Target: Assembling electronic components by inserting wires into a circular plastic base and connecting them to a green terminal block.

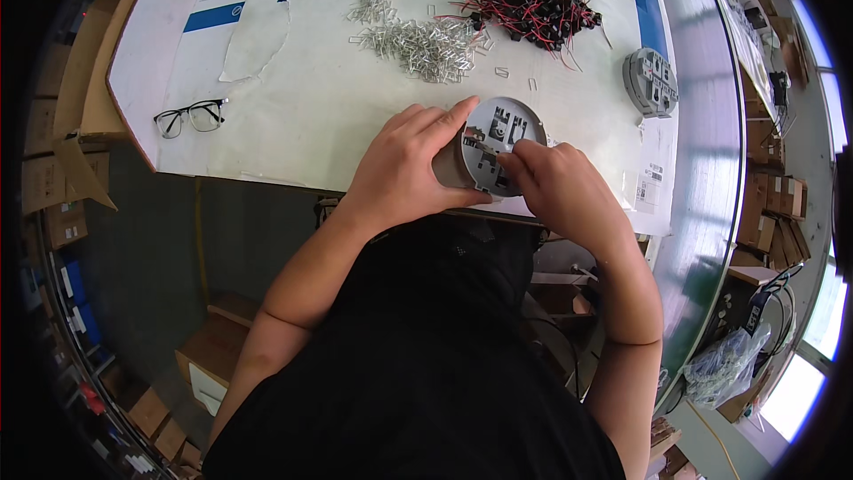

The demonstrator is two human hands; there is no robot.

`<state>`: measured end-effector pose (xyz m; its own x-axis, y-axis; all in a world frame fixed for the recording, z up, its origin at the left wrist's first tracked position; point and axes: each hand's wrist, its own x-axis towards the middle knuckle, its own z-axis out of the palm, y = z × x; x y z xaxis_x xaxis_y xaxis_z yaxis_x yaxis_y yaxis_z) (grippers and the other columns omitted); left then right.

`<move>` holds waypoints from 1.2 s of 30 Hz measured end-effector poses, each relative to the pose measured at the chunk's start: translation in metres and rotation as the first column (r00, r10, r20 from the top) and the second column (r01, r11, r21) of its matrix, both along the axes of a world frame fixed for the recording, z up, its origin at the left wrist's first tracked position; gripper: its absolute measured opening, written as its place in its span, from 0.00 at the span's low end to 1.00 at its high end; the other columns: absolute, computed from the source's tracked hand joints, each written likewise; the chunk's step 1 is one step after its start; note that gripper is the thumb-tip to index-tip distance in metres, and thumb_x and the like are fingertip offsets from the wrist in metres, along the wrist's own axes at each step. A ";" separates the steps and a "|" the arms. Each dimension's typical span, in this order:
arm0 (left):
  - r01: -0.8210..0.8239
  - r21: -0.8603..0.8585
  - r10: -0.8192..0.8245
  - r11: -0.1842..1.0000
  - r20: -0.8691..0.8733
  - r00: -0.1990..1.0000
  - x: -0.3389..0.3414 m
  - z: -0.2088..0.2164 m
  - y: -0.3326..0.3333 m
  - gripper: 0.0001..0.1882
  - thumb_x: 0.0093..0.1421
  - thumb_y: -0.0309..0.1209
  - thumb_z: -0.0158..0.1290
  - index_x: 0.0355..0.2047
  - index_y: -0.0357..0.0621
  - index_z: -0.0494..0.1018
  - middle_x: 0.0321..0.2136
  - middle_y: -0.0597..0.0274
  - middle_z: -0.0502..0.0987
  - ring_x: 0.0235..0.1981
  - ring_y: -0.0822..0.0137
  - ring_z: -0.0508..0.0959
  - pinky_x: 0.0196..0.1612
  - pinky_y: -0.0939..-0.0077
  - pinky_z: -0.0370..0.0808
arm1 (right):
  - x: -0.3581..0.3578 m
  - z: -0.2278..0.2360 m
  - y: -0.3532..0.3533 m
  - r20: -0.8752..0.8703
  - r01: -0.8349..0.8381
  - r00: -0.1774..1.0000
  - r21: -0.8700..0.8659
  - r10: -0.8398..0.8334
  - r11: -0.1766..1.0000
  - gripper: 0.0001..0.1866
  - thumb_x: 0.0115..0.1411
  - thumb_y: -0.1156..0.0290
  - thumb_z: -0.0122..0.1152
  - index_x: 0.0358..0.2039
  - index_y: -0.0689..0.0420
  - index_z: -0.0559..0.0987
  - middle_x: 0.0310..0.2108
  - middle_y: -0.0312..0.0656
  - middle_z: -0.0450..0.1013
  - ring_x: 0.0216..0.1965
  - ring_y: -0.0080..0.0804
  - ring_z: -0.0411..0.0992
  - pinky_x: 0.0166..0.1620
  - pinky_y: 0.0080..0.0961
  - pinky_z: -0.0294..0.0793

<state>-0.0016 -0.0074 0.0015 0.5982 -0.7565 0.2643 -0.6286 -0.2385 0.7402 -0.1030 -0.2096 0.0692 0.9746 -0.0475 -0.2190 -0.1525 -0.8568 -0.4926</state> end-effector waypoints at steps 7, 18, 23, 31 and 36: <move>-0.016 -0.004 0.017 1.000 0.050 0.999 -0.002 -0.002 -0.001 0.55 0.41 0.47 0.78 0.68 0.36 0.69 0.41 0.54 0.79 0.44 0.53 0.78 0.52 0.58 0.76 | -0.003 0.002 0.004 0.008 0.016 1.000 -0.037 -0.016 0.999 0.18 0.72 0.61 0.60 0.28 0.60 0.79 0.21 0.57 0.76 0.27 0.63 0.76 0.34 0.55 0.75; -0.016 0.022 0.015 1.000 0.075 0.997 -0.001 -0.003 -0.001 0.56 0.43 0.48 0.78 0.69 0.37 0.68 0.41 0.55 0.78 0.45 0.52 0.78 0.54 0.57 0.76 | 0.007 -0.010 -0.018 0.100 -0.182 0.979 0.031 0.178 0.983 0.15 0.71 0.64 0.62 0.28 0.59 0.77 0.18 0.55 0.72 0.23 0.62 0.71 0.29 0.52 0.69; -0.019 0.031 0.017 0.999 0.076 0.997 -0.002 -0.002 -0.001 0.56 0.44 0.49 0.77 0.69 0.37 0.68 0.41 0.55 0.78 0.45 0.52 0.78 0.55 0.57 0.75 | 0.009 -0.011 -0.019 0.102 -0.189 0.978 0.060 0.182 0.980 0.15 0.71 0.64 0.62 0.28 0.58 0.76 0.18 0.55 0.72 0.24 0.62 0.72 0.30 0.53 0.69; -0.011 0.052 0.006 0.999 0.090 0.996 -0.003 -0.001 0.000 0.55 0.44 0.51 0.77 0.69 0.37 0.68 0.40 0.55 0.77 0.45 0.53 0.78 0.54 0.58 0.75 | 0.017 -0.005 -0.007 0.055 -0.191 0.980 -0.007 0.191 0.982 0.15 0.71 0.64 0.62 0.28 0.59 0.78 0.21 0.55 0.74 0.27 0.62 0.74 0.32 0.54 0.72; -0.019 0.025 0.016 1.000 0.101 0.995 -0.003 -0.004 -0.001 0.56 0.45 0.52 0.76 0.69 0.38 0.68 0.40 0.55 0.78 0.45 0.53 0.78 0.54 0.57 0.75 | 0.024 0.010 -0.004 -0.022 -0.216 0.976 -0.126 0.215 0.968 0.15 0.70 0.63 0.62 0.28 0.58 0.79 0.23 0.55 0.76 0.29 0.62 0.75 0.34 0.54 0.74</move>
